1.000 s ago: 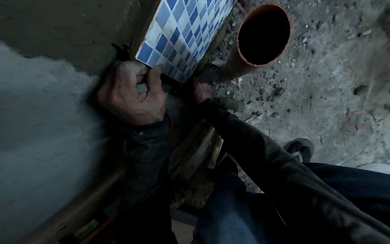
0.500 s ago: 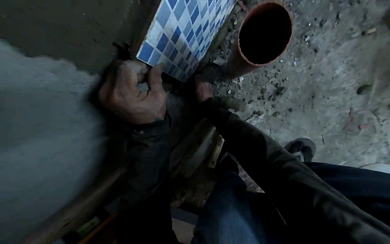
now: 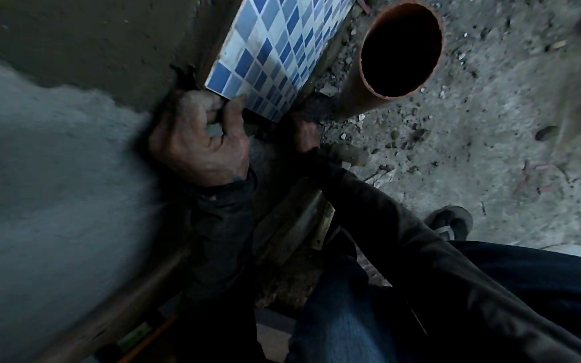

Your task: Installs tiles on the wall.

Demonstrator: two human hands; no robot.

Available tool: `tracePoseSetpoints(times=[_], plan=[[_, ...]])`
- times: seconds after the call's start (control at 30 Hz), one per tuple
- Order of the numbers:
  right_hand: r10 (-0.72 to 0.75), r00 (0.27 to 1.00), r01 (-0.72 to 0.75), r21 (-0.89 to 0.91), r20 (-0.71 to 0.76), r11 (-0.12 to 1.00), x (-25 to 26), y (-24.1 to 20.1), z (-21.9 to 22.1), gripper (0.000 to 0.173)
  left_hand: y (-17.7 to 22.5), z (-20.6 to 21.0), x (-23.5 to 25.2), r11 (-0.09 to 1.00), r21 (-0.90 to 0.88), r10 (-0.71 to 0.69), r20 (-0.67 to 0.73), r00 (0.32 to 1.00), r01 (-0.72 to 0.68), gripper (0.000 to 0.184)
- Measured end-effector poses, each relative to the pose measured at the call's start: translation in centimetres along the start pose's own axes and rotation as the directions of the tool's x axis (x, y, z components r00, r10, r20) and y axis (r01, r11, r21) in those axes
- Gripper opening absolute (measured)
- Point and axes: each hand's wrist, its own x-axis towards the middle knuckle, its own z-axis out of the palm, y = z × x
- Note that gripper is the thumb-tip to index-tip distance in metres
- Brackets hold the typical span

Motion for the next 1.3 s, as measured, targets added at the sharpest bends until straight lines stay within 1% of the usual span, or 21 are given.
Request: tracePoseSetpoints(times=[0.03,0.07,0.1,0.13,0.17,0.2,0.23,0.27,0.3,0.43,0.53,0.63,0.73,0.87,0.93,1.03,1.07,1.13,1.2,1.23,1.3], plan=[[0.005,1.0,-0.005,-0.005,0.008,1.0,0.2,0.1,0.1,0.035,-1.6,0.8,-0.3,0.996,-0.038,0.083,-0.078,0.993,-0.086,0.022],[0.006,1.0,-0.006,-0.009,0.013,1.0,0.4,0.2,0.2,0.035,-2.1,0.9,-0.5,0.992,-0.048,0.11,-0.082,0.991,-0.114,0.022],[0.001,1.0,0.0,-0.008,0.014,1.0,0.5,0.4,0.4,0.036,-1.6,0.9,-0.3,0.995,-0.039,0.093,-0.092,0.991,-0.097,0.021],[-0.01,1.0,0.01,-0.002,0.005,1.0,0.6,0.5,0.5,0.036,-0.2,0.2,-0.1,0.999,-0.016,0.03,-0.032,0.999,-0.031,0.02],[-0.022,1.0,0.023,0.007,-0.018,1.0,0.7,0.6,0.7,0.035,0.2,-0.1,0.0,1.0,-0.007,0.006,-0.01,1.0,-0.006,0.021],[-0.031,0.999,0.032,0.015,-0.035,0.999,0.7,0.6,0.8,0.035,-0.4,0.4,-0.1,0.999,-0.022,0.036,-0.048,0.998,-0.037,0.021],[-0.035,0.998,0.036,0.014,-0.043,0.999,0.8,0.7,0.8,0.035,-1.8,1.5,-0.2,0.993,-0.053,0.097,-0.148,0.984,-0.106,0.021],[-0.039,0.998,0.039,0.016,-0.041,0.999,0.7,0.6,0.6,0.036,-2.7,2.2,-0.3,0.985,-0.08,0.135,-0.214,0.968,-0.155,0.021],[-0.043,0.998,0.044,0.021,-0.042,0.999,0.6,0.4,0.4,0.036,-3.2,2.6,-0.3,0.98,-0.097,0.147,-0.241,0.959,-0.175,0.021],[-0.039,0.999,0.04,0.016,-0.019,0.999,0.7,0.5,0.3,0.038,-3.3,2.5,-0.3,0.98,-0.101,0.145,-0.228,0.963,-0.171,0.021],[-0.042,0.999,0.043,0.027,-0.032,0.999,0.9,0.7,0.6,0.039,-3.2,2.3,-0.3,0.98,-0.1,0.149,-0.212,0.966,-0.174,0.021],[-0.028,1.0,0.028,0.047,-0.007,0.998,0.5,0.2,-0.1,0.04,-3.0,2.1,-0.4,0.986,-0.095,0.117,-0.184,0.976,-0.136,0.021],[-0.038,0.998,0.042,0.062,-0.059,0.997,0.4,0.4,0.1,0.034,-2.9,2.2,-0.3,0.988,-0.072,0.12,-0.19,0.975,-0.136,0.022],[-0.068,0.994,0.076,0.089,-0.09,0.993,0.4,0.7,0.1,0.034,-2.9,2.2,-0.2,0.987,-0.065,0.131,-0.184,0.974,-0.145,0.021],[-0.037,0.997,0.044,0.112,-0.062,0.993,0.0,0.6,-0.4,0.036,-3.0,2.1,-0.4,0.989,-0.055,0.128,-0.164,0.978,-0.139,0.021],[0.015,1.0,-0.018,0.151,0.02,0.988,-1.9,0.3,-2.2,0.046,-2.4,1.6,-0.6,0.99,-0.051,0.124,-0.151,0.981,-0.133,0.022],[0.001,0.999,-0.007,0.162,0.035,0.987,-2.5,0.8,-2.3,0.049,-2.2,1.6,-0.6,0.989,-0.051,0.131,-0.157,0.979,-0.14,0.022],[-0.066,0.998,0.067,0.218,-0.011,0.974,-4.2,1.9,-2.6,0.045,-2.4,1.4,-0.6,0.986,-0.057,0.148,-0.159,0.976,-0.159,0.022],[-0.124,0.989,0.144,0.306,-0.086,0.941,-6.3,3.0,-2.6,0.036,-2.2,1.2,-0.8,0.987,-0.03,0.149,-0.153,0.977,-0.155,0.024],[-0.147,0.98,0.186,0.367,-0.131,0.911,-7.3,3.5,-2.5,0.031,-2.0,1.1,-0.9,0.99,-0.011,0.134,-0.149,0.98,-0.137,0.026],[-0.184,0.969,0.241,0.464,-0.164,0.853,-9.0,4.3,-2.5,0.026,-1.4,0.9,-0.9,0.996,0.035,0.085,-0.126,0.988,-0.081,0.028]])
